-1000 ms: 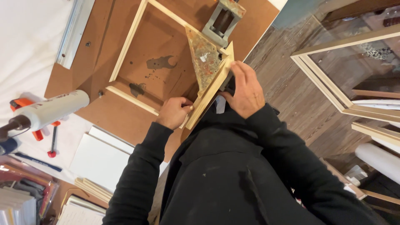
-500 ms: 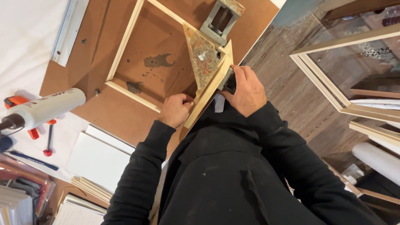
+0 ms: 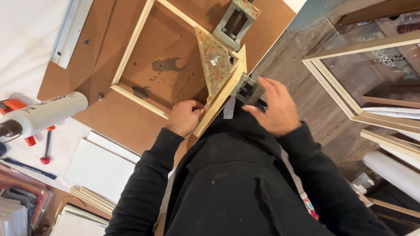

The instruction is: The recorder is assembling a wooden picture frame using a corner clamp, wood glue, and a hammer with small nails.

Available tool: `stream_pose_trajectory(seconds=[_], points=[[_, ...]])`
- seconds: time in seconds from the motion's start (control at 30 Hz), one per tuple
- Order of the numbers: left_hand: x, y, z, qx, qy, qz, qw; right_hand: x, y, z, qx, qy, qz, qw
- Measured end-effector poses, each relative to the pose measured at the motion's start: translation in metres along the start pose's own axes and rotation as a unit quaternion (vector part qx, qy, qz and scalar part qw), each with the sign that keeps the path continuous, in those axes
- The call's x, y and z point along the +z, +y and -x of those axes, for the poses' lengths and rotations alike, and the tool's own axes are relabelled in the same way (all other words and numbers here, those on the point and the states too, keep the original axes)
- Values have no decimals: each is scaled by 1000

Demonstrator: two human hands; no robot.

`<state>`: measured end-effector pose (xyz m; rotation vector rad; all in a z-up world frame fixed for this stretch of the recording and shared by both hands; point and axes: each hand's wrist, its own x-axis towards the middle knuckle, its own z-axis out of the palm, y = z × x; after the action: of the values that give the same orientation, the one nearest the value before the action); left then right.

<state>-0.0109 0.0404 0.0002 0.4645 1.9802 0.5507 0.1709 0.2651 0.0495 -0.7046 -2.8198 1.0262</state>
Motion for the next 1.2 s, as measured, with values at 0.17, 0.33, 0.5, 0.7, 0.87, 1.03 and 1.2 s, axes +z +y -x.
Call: stream_pose_trajectory(seconds=[0.17, 0.33, 0.5, 0.7, 0.87, 1.03, 1.2], points=[[12, -7, 1, 12, 36, 9, 999, 21, -16, -23, 1, -3, -54, 999], [26, -17, 0, 37, 63, 4, 997, 31, -15, -23, -1, 14, -45, 999], [29, -18, -7, 22, 68, -9, 997, 31, -16, -25, -18, 30, -42, 999], [23, -10, -2, 1, 59, 2, 998, 31, -12, -26, -21, 20, -25, 999], [24, -12, 0, 19, 57, -32, 998, 10, 5, -4, -41, 0, -12, 999], [21, -8, 1, 10, 55, -34, 998, 14, 18, 55, -6, 5, 65, 998], [19, -11, -3, 4, 38, -30, 999, 40, 49, 71, 137, -62, 125, 981]])
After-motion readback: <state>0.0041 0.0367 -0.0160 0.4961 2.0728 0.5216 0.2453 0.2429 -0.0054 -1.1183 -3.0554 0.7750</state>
